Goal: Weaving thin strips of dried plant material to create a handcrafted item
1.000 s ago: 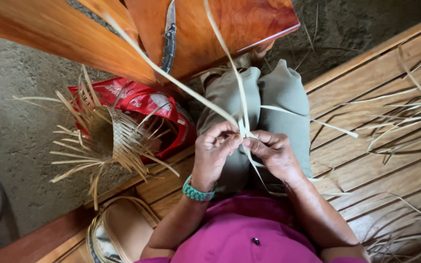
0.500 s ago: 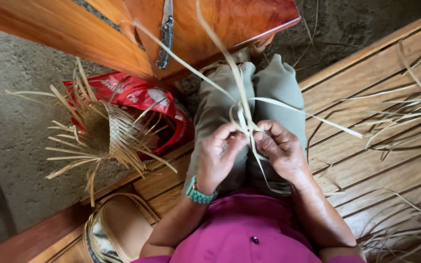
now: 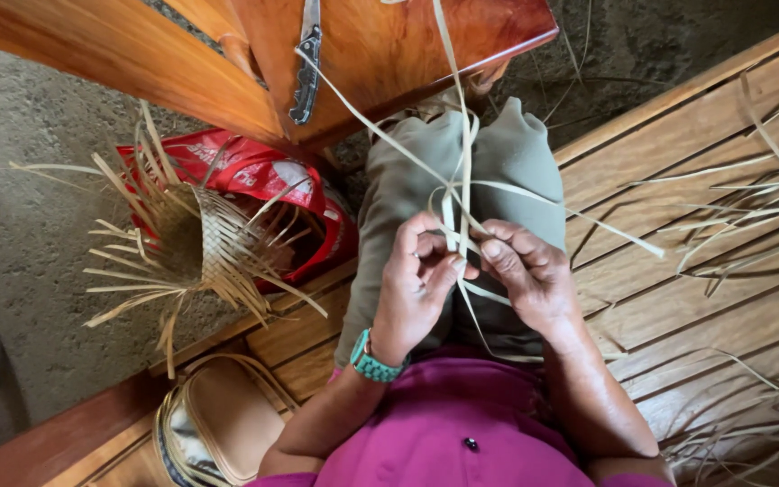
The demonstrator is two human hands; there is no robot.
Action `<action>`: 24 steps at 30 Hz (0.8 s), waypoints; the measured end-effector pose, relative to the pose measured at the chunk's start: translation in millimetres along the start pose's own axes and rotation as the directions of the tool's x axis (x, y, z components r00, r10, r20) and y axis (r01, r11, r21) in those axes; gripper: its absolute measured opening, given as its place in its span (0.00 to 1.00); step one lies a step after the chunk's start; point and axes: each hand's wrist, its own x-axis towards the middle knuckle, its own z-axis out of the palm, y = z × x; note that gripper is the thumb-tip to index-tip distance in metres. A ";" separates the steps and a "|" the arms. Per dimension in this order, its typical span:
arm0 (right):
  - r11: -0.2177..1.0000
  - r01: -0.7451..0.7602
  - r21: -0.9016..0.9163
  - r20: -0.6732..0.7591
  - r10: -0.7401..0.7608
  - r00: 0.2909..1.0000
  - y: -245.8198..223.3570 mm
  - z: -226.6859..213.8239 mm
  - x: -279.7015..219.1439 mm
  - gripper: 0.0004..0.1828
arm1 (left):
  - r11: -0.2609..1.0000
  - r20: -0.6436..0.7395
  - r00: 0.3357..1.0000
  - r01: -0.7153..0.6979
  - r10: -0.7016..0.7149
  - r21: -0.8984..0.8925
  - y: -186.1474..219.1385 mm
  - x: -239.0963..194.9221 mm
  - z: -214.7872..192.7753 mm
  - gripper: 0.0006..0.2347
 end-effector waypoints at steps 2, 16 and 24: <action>1.000 -0.004 -0.004 0.000 0.004 1.000 8.7 -3.0 1.4 0.07 | 0.996 -0.008 0.999 0.049 -0.050 -0.081 -19.5 -1.5 -3.7 0.15; 0.996 -0.033 0.088 0.070 0.027 0.997 5.3 -0.7 -1.9 0.05 | 0.965 -0.100 0.974 0.184 -0.205 -0.189 -32.7 -2.5 -3.7 0.09; 0.990 -0.079 0.119 0.084 0.069 0.994 -0.1 2.8 -1.3 0.06 | 0.911 -0.130 0.950 0.226 -0.285 -0.345 -34.4 -4.7 -3.4 0.11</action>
